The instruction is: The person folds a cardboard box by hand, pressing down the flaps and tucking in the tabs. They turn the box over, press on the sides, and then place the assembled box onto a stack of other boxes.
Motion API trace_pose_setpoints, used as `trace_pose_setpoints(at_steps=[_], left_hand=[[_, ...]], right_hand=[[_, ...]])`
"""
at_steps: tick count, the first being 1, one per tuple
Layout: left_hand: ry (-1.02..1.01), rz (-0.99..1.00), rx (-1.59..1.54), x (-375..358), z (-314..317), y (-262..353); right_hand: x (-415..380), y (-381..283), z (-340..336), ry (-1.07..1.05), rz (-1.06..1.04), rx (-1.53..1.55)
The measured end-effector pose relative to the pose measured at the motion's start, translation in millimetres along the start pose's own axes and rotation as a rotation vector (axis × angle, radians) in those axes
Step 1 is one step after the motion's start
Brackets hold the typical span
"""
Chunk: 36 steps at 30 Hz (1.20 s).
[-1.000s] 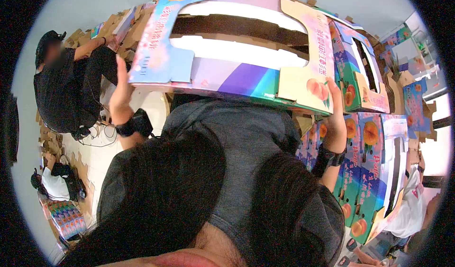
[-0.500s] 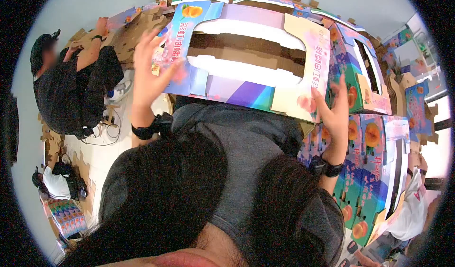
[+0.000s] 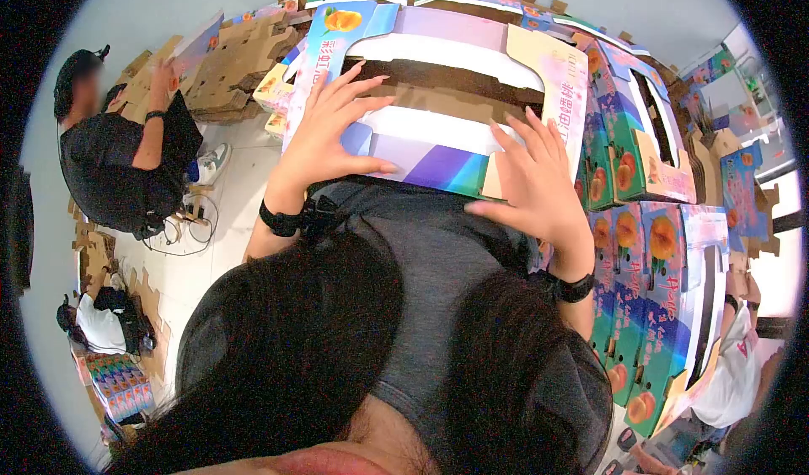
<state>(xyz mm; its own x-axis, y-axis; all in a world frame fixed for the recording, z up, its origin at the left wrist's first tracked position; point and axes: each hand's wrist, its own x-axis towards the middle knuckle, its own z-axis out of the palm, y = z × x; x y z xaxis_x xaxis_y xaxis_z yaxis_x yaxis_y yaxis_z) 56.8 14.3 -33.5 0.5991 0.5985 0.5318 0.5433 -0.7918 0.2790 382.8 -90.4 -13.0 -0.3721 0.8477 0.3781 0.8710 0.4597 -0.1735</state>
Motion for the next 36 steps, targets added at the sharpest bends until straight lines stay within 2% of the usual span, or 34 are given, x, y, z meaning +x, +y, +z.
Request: trace_pose_setpoints(at_steps=[16,19,23,27,31,36], left_hand=[[0.002,-0.008,-0.002,0,2,4],[0.011,-0.002,0.007,-3,4,8],[0.055,0.034,0.036,-10,9,12],[0.075,0.046,0.056,-19,10,17],[0.124,0.067,0.075,-32,18,24],[0.196,0.103,0.128,-50,28,24]], right_hand=[[7,5,-7,-0.024,-0.014,0.031],[22,8,-21,0.117,-0.058,0.181],[44,19,-32,0.314,0.02,-0.252],[60,28,-26,0.269,0.067,-0.407],[68,23,-16,0.294,0.1,-0.453],[62,13,-16,0.518,0.023,-0.387]])
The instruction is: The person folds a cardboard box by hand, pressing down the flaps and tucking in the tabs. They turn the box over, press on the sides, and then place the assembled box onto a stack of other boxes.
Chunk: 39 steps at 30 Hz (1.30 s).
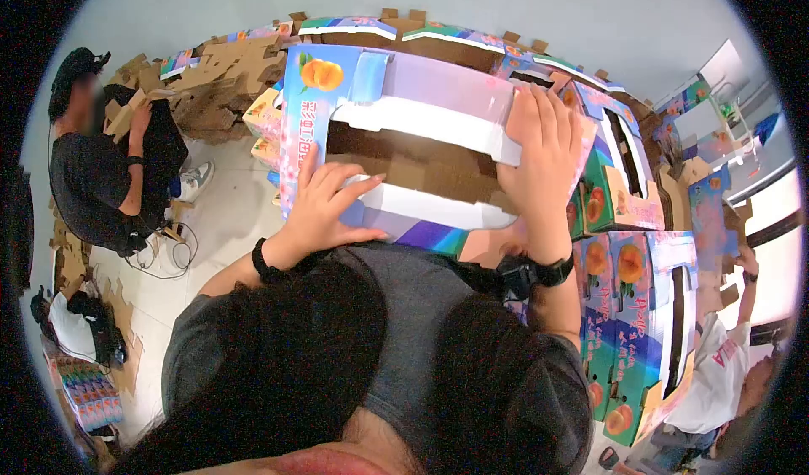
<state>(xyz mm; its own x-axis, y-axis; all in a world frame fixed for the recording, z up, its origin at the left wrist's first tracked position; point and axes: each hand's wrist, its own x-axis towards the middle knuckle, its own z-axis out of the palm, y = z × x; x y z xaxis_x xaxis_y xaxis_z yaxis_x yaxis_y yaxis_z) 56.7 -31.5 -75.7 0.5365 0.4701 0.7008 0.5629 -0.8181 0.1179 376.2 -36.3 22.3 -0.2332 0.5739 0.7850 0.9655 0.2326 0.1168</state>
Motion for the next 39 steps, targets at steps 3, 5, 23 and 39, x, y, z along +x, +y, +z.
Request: trace_pose_setpoints(at_steps=[3,5,23,39], left_hand=[[0.043,0.058,0.062,-12,6,0],[0.064,0.089,0.103,-18,6,1],[0.077,0.14,0.024,-12,0,-8],[0.072,0.121,0.025,-2,-12,1]], right_hand=[[-10,-11,-20,0.054,0.004,-0.027],[-19,-14,-26,0.096,0.001,-0.049],[-26,-28,-41,0.075,0.073,-0.059],[-31,-20,-38,0.13,0.084,0.034]])
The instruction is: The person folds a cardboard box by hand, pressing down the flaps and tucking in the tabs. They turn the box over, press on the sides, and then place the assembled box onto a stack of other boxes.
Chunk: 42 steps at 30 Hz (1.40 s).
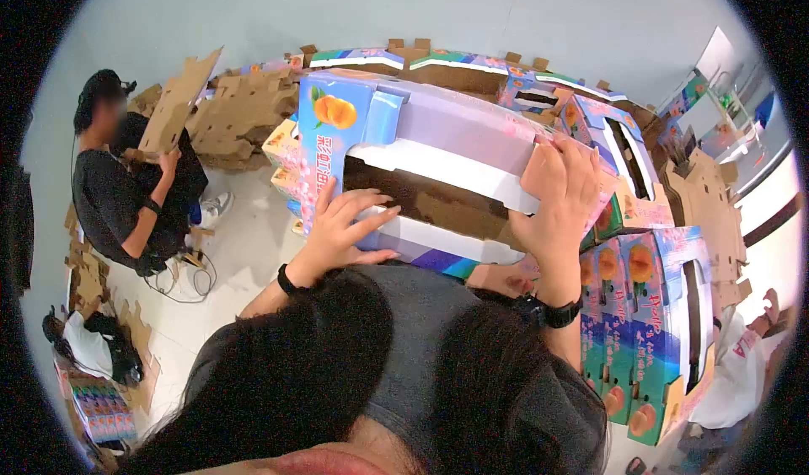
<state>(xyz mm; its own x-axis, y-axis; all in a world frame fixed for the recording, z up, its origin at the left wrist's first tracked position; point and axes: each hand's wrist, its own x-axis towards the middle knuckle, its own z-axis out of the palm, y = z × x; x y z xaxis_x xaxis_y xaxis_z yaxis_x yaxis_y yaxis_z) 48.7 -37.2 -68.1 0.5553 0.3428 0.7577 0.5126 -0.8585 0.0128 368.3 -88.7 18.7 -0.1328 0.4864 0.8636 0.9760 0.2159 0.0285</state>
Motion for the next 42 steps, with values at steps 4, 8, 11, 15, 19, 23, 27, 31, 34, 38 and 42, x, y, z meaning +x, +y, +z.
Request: trace_pose_setpoints(at_steps=[4,8,11,15,19,23,27,31,34,38,42], left_hand=[[0.22,0.077,-0.004,15,-16,-10],[0.338,-0.014,0.038,60,-53,-4],[0.265,-0.095,0.059,102,-72,-8],[0.244,-0.156,0.177,128,-67,-7],[0.283,-0.187,0.197,128,-52,-3],[0.35,-0.238,0.212,128,-40,6],[0.409,-0.25,0.256,121,-36,11],[0.363,-0.269,0.224,116,-40,14],[0.364,-0.247,0.225,115,-42,10],[0.398,-0.2,0.241,116,-38,5],[0.422,-0.173,0.256,116,-37,2]], right_hand=[[-3,14,-4,-0.017,-0.012,0.038],[-3,9,-10,0.003,-0.035,0.039],[-6,-1,-15,0.067,-0.04,-0.037],[-6,2,-22,0.116,-0.149,-0.039],[-3,22,-10,0.199,-0.261,-0.031],[-4,33,15,0.266,-0.206,-0.01],[-5,23,5,0.123,-0.095,-0.037],[-4,20,0,0.147,-0.127,-0.083],[-4,19,4,0.164,-0.131,-0.076],[-4,13,3,0.133,-0.094,-0.11],[-4,16,6,0.146,-0.096,-0.111]])
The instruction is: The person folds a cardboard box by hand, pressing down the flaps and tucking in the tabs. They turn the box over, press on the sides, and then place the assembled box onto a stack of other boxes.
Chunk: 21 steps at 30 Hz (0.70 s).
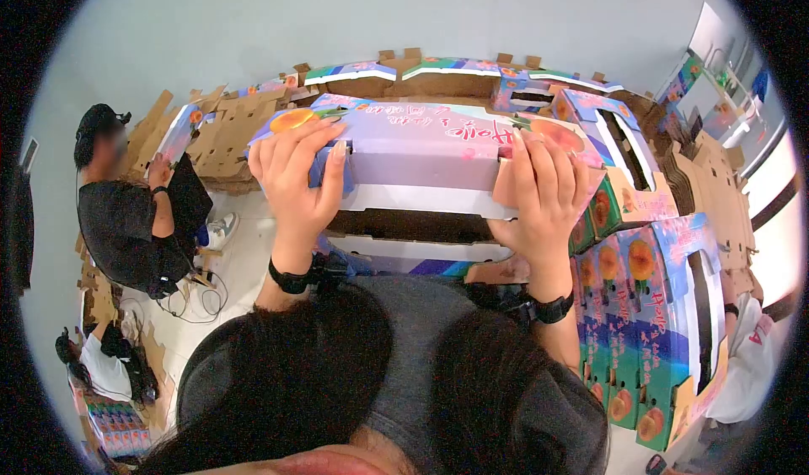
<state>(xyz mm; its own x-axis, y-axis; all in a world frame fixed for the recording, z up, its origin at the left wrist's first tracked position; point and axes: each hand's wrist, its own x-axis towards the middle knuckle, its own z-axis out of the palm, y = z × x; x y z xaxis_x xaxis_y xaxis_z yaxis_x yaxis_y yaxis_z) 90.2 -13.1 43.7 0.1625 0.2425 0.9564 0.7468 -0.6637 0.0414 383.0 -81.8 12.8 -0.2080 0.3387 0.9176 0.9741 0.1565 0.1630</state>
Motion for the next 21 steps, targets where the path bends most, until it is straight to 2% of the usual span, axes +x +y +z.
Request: trace_pose_setpoints(at_steps=[12,18,19,21], left_hand=[[-0.009,0.028,-0.001,-3,-2,2],[-0.118,0.06,-0.019,-15,-24,-5],[-0.044,0.121,-0.079,-27,-23,-24],[0.002,0.038,-0.016,-33,-30,-39]], right_hand=[[-5,-2,-5,0.018,0.007,0.019],[-5,1,-3,0.008,0.036,0.006],[-5,4,-3,0.006,0.044,0.007],[-8,13,0,0.004,0.08,-0.004]])
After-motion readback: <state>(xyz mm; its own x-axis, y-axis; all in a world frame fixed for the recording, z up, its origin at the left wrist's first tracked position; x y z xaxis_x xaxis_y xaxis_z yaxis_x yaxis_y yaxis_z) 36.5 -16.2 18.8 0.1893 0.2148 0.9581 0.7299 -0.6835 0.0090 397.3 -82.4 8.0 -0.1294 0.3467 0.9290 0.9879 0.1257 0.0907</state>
